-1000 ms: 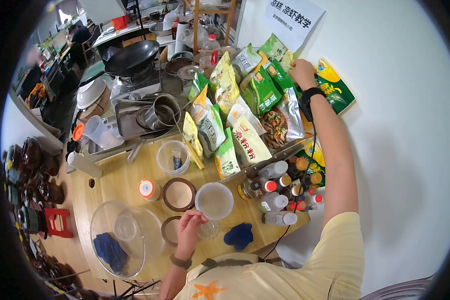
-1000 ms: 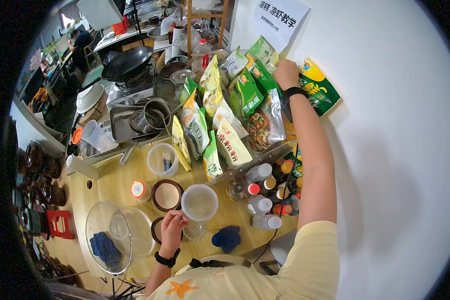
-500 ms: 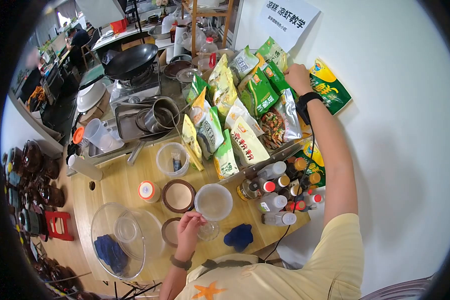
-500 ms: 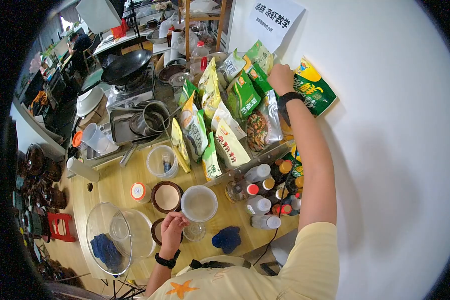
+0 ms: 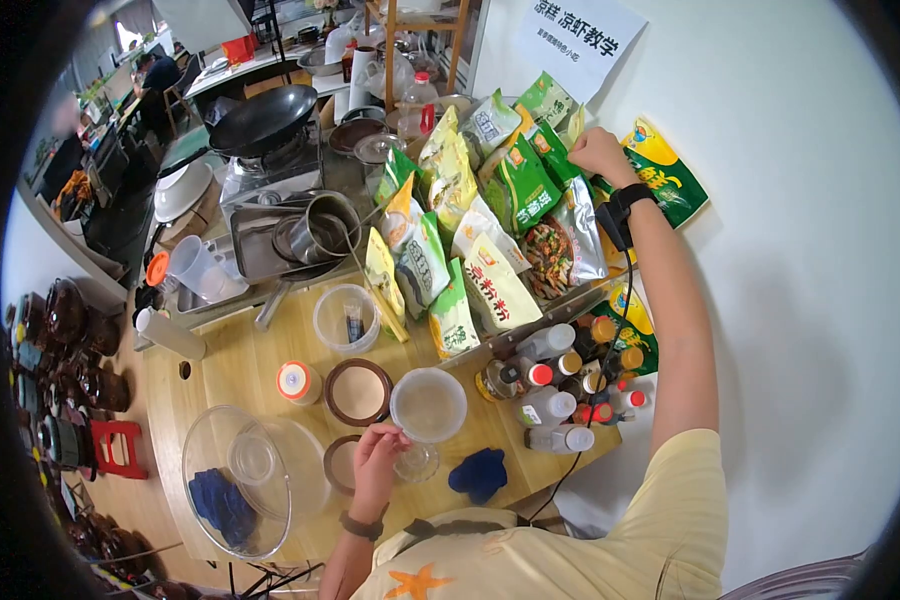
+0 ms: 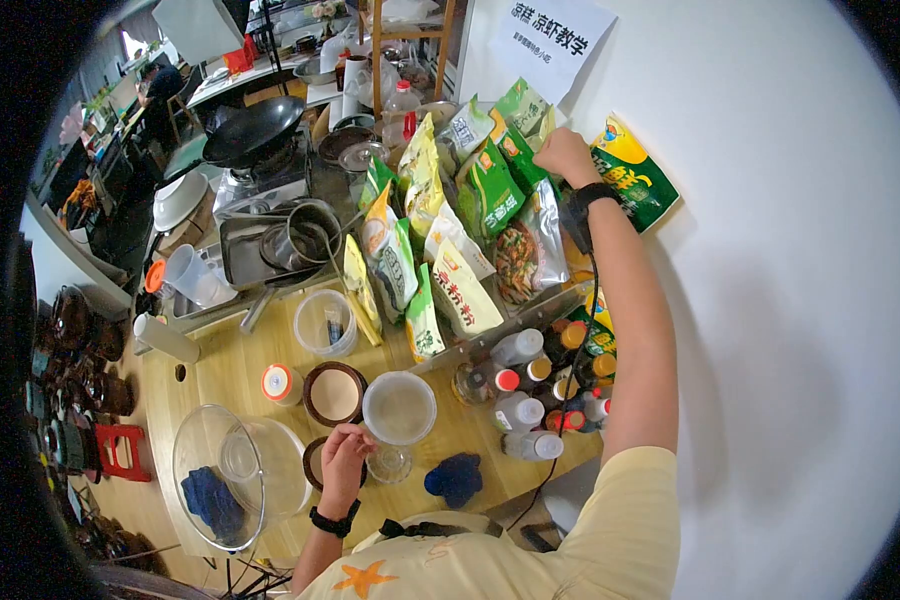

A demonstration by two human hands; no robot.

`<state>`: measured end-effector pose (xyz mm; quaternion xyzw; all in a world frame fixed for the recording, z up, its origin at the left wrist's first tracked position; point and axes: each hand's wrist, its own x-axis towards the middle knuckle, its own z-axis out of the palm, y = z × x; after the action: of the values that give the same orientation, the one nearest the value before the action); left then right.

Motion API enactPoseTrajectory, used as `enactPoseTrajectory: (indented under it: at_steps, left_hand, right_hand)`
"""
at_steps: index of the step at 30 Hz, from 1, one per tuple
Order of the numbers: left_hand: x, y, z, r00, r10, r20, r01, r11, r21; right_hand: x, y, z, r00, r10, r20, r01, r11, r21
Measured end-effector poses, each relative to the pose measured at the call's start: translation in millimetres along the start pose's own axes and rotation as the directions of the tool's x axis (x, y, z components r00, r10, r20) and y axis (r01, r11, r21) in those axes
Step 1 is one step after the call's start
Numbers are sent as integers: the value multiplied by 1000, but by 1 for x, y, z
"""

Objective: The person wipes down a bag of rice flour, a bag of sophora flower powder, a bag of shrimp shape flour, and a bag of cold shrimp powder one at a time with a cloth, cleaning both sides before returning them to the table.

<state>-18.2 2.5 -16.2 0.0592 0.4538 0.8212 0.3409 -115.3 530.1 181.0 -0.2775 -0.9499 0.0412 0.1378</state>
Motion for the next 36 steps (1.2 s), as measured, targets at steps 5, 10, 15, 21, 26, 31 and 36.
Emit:
enactPoseTrajectory:
  at_steps: [5, 10, 15, 21, 26, 31, 36]
  left_hand:
    - [1, 1, 2, 1000, -19, -8, 19, 1000, 5]
    - [0, -1, 1, 1000, -7, -1, 7, 1000, 13]
    - [-3, -1, 1, 1000, 3, 0, -3, 1000, 9]
    - [-7, 3, 3, 1000, 4, -19, -4, 1000, 10]
    - [-4, 1, -4, 1000, -2, -6, 2, 1000, -27]
    - [-3, 6, -5, 1000, 10, -24, -10, 999, -37]
    - [-3, 9, -7, 999, -1, -39, -2, 996, -89]
  right_hand:
    - [-4, -2, 10, 963, 58, -263, -39, 996, 78]
    - [0, -2, 9, 991, 55, -122, -57, 998, -13]
    - [1, 6, 26, 938, -38, -343, 0, 994, -111]
    - [-7, 10, 0, 965, -10, -264, -31, 988, -152]
    - [-11, 19, -7, 926, -88, -367, 60, 994, -86]
    - [-14, 10, -18, 872, -56, -486, 48, 998, -28]
    - [-18, -1, -34, 795, -36, -605, 41, 999, -6]
